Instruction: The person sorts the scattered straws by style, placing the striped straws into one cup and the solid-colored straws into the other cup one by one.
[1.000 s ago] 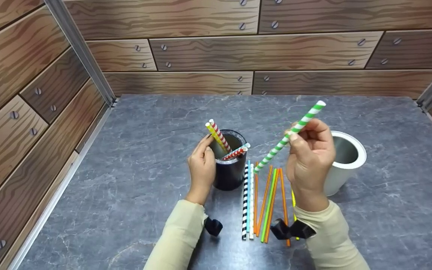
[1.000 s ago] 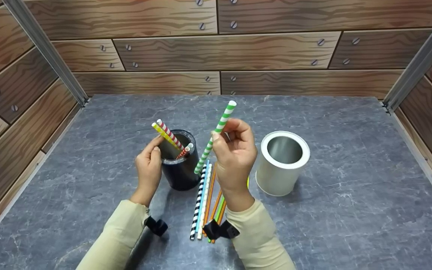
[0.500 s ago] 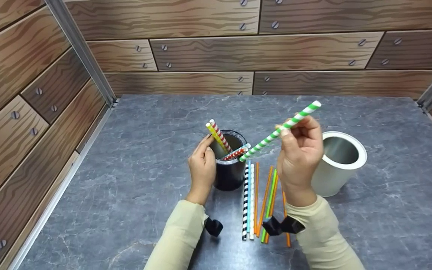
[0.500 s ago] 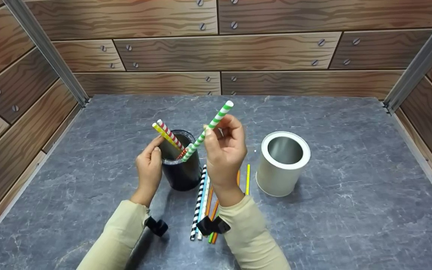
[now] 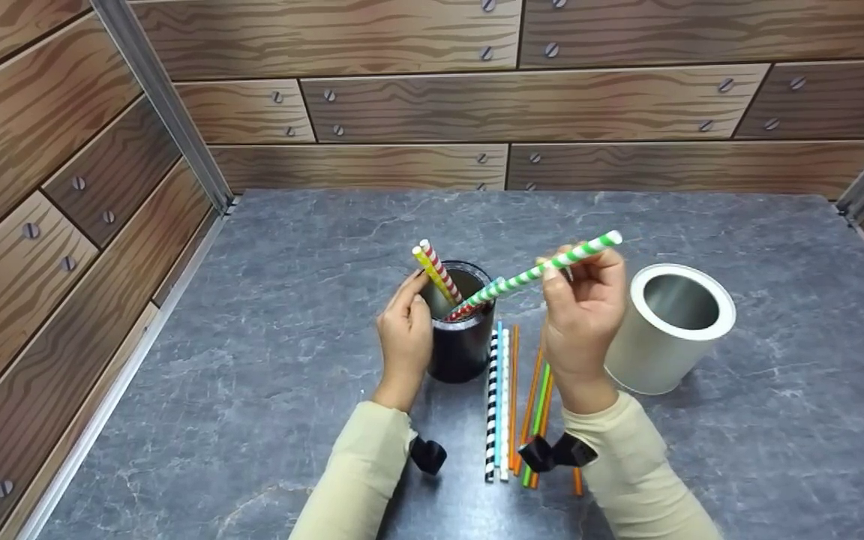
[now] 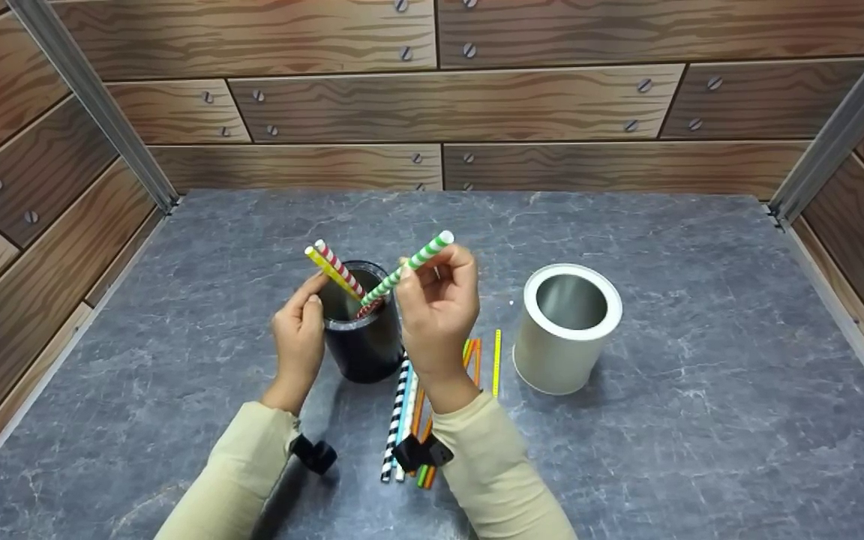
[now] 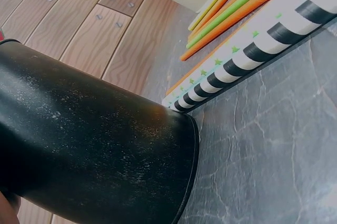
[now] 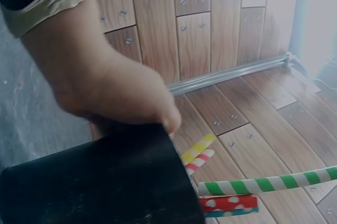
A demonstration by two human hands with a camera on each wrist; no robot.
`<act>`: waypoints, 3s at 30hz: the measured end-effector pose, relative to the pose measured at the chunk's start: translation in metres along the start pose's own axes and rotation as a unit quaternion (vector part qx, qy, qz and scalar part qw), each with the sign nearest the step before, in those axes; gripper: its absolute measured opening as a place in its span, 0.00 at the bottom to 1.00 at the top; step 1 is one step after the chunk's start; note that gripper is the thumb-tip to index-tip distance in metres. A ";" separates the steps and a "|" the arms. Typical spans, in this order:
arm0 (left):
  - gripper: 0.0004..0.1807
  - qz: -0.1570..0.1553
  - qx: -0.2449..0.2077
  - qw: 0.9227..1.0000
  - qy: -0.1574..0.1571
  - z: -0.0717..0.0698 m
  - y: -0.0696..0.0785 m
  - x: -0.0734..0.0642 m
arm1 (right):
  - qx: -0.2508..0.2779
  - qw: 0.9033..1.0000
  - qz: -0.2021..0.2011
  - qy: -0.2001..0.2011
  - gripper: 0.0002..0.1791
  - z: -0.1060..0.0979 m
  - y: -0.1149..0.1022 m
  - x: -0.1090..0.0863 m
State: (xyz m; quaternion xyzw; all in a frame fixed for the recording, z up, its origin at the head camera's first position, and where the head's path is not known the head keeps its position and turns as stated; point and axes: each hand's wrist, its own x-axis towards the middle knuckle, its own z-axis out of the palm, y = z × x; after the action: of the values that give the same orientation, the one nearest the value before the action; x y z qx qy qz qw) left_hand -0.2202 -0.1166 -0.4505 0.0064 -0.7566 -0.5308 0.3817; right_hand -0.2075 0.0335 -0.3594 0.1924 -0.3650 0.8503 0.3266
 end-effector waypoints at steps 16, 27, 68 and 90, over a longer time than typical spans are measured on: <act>0.18 0.002 -0.007 1.000 0.000 0.000 0.000 0.000 | -0.109 0.992 0.028 -0.059 0.18 -0.023 0.020 -0.017; 0.18 0.009 -0.008 1.000 -0.001 0.001 -0.001 -0.001 | -0.162 0.983 0.071 -0.057 0.16 -0.030 0.035 -0.028; 0.18 0.015 -0.013 1.000 0.005 0.001 -0.002 0.000 | -0.388 0.889 0.154 -0.188 0.05 -0.041 0.046 -0.035; 0.18 0.022 -0.006 1.000 0.013 0.001 -0.001 0.000 | -0.378 0.892 0.184 -0.165 0.05 -0.064 0.043 -0.037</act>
State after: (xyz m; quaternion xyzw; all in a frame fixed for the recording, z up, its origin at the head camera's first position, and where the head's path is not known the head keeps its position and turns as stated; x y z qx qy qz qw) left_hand -0.2213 -0.1158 -0.4512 -0.0055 -0.7480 -0.5269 0.4035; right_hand -0.2168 0.0437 -0.4440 0.1212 -0.7368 0.6487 0.1473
